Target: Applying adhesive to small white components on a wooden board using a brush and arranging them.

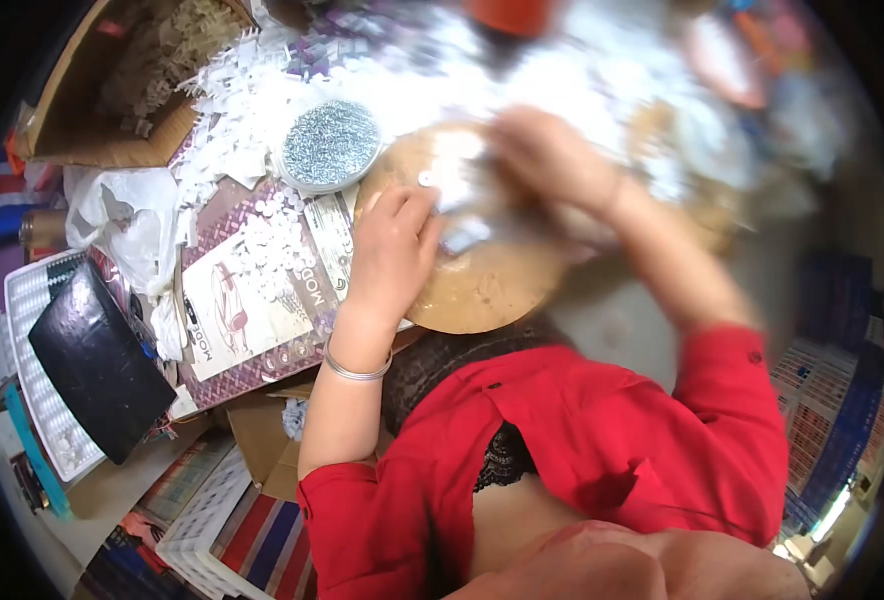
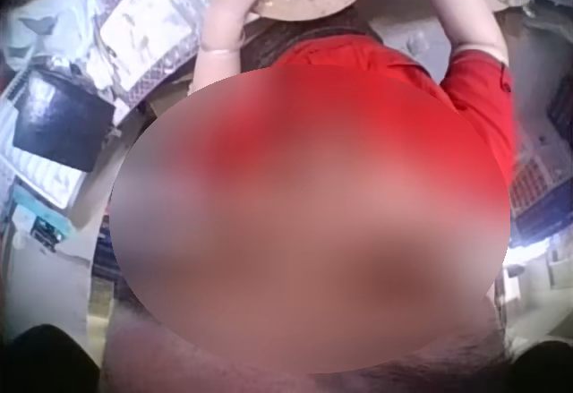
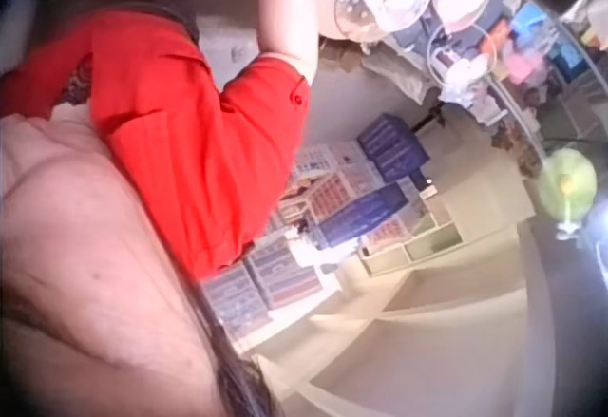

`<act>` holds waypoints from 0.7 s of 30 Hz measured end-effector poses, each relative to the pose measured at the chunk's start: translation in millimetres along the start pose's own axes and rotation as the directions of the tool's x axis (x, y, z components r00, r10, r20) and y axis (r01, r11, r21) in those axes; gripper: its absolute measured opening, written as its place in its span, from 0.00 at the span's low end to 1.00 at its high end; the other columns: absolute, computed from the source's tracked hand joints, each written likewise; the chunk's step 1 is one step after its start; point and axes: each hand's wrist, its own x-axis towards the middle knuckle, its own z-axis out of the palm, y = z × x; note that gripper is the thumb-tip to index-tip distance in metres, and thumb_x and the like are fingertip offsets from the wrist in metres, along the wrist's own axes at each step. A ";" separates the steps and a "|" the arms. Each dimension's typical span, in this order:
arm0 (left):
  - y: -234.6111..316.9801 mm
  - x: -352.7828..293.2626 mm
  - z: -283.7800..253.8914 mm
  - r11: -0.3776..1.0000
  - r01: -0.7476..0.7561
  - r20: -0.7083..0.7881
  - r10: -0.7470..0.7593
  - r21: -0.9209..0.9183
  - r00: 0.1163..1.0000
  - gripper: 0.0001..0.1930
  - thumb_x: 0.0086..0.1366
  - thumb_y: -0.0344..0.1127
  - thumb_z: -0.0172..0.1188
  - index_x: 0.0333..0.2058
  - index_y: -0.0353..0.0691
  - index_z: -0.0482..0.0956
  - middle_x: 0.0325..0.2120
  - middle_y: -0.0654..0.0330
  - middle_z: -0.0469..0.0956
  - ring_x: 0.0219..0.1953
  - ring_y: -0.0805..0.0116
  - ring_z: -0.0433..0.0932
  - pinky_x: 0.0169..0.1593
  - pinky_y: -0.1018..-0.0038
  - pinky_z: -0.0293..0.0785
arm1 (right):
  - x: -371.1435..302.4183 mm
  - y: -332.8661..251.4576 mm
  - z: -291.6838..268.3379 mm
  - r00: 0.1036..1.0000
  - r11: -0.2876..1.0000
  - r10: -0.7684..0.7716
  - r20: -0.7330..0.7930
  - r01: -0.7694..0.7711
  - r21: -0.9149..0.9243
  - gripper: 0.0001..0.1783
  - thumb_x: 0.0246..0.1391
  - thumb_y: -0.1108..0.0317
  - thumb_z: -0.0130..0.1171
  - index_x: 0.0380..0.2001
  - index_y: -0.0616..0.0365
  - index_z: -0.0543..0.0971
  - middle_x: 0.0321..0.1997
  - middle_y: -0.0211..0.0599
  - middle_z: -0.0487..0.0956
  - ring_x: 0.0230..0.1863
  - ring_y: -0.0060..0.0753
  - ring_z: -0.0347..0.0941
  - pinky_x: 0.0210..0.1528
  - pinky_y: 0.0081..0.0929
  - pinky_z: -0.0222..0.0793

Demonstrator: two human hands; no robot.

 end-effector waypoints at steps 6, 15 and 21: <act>14.2 7.3 -8.9 0.998 -0.053 -0.064 0.055 0.026 0.996 0.16 0.53 0.27 0.69 0.43 0.38 0.82 0.37 0.52 0.78 0.40 0.52 0.77 0.43 0.64 0.74 | -5.9 83.0 -49.2 0.954 0.886 0.101 -0.281 -0.215 -0.412 0.14 0.54 0.75 0.59 0.44 0.54 0.81 0.41 0.47 0.78 0.42 0.52 0.75 0.46 0.41 0.74; 36.9 5.1 -17.0 0.689 0.201 -0.067 -0.341 -0.696 0.938 0.11 0.62 0.24 0.65 0.45 0.32 0.82 0.35 0.63 0.82 0.40 0.78 0.79 0.42 0.80 0.78 | -18.9 -69.3 -18.9 0.986 0.922 -0.152 -0.063 0.165 0.351 0.19 0.49 0.75 0.66 0.47 0.58 0.77 0.37 0.41 0.78 0.38 0.44 0.78 0.40 0.33 0.76; 41.5 -29.7 -11.5 0.771 0.272 -0.040 -0.359 -0.576 0.932 0.21 0.57 0.24 0.70 0.50 0.33 0.80 0.40 0.61 0.80 0.39 0.73 0.79 0.44 0.77 0.78 | -38.0 -55.9 -6.1 0.961 0.944 -0.275 0.023 0.266 0.198 0.17 0.48 0.73 0.67 0.43 0.56 0.80 0.37 0.40 0.78 0.38 0.43 0.77 0.40 0.34 0.75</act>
